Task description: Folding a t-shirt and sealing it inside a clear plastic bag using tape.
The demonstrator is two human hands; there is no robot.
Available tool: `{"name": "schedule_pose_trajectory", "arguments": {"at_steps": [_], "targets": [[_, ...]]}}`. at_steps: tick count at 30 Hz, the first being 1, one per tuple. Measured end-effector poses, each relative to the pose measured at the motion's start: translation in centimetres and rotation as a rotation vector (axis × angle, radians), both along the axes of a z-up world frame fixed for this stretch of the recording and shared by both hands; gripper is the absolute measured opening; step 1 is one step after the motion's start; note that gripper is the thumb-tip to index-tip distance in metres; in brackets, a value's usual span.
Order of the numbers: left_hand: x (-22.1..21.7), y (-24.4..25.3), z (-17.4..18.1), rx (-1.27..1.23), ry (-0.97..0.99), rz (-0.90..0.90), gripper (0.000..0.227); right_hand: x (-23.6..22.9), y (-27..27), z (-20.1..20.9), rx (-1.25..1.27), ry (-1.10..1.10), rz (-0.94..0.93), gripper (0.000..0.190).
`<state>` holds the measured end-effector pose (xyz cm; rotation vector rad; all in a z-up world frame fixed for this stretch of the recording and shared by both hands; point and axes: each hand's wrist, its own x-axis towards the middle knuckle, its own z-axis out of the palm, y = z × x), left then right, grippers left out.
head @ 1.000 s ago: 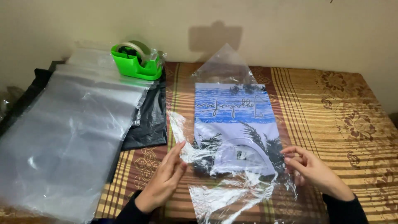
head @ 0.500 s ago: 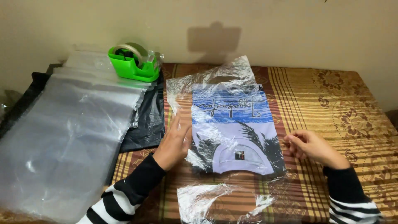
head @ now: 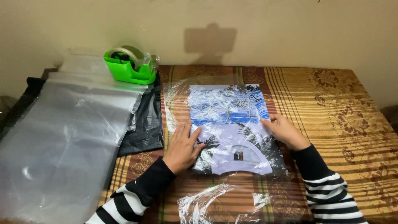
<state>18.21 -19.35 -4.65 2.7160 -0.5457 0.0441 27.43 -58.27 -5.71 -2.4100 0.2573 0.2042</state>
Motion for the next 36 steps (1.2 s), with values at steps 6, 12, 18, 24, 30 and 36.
{"name": "schedule_pose_trajectory", "arguments": {"at_steps": [6,12,18,24,30,36], "targets": [[0.0,0.1,0.1,-0.016,0.002,0.006,0.065,4.1,-5.1,-9.5,0.556,0.039,-0.141,0.030],[0.4,0.5,0.0,0.006,0.021,0.018,0.064,1.8,-7.4,-6.0,0.664,-0.082,-0.151,0.024],[1.0,0.7,-1.7,0.024,-0.030,0.000,0.063,-0.9,-15.3,0.3,0.428,-0.066,-0.040,0.028],[1.8,0.7,-2.9,0.131,-0.169,0.005,0.065,-3.9,-26.1,2.8,-0.017,0.047,-0.159,0.039],[2.8,-1.2,1.8,0.084,-0.125,0.006,0.062,-8.5,-14.1,8.7,-0.509,-0.116,-0.256,0.038],[7.4,-4.2,-1.1,0.171,-0.402,-0.134,0.057,-12.1,-1.1,10.5,-0.444,0.254,0.121,0.043]]}}
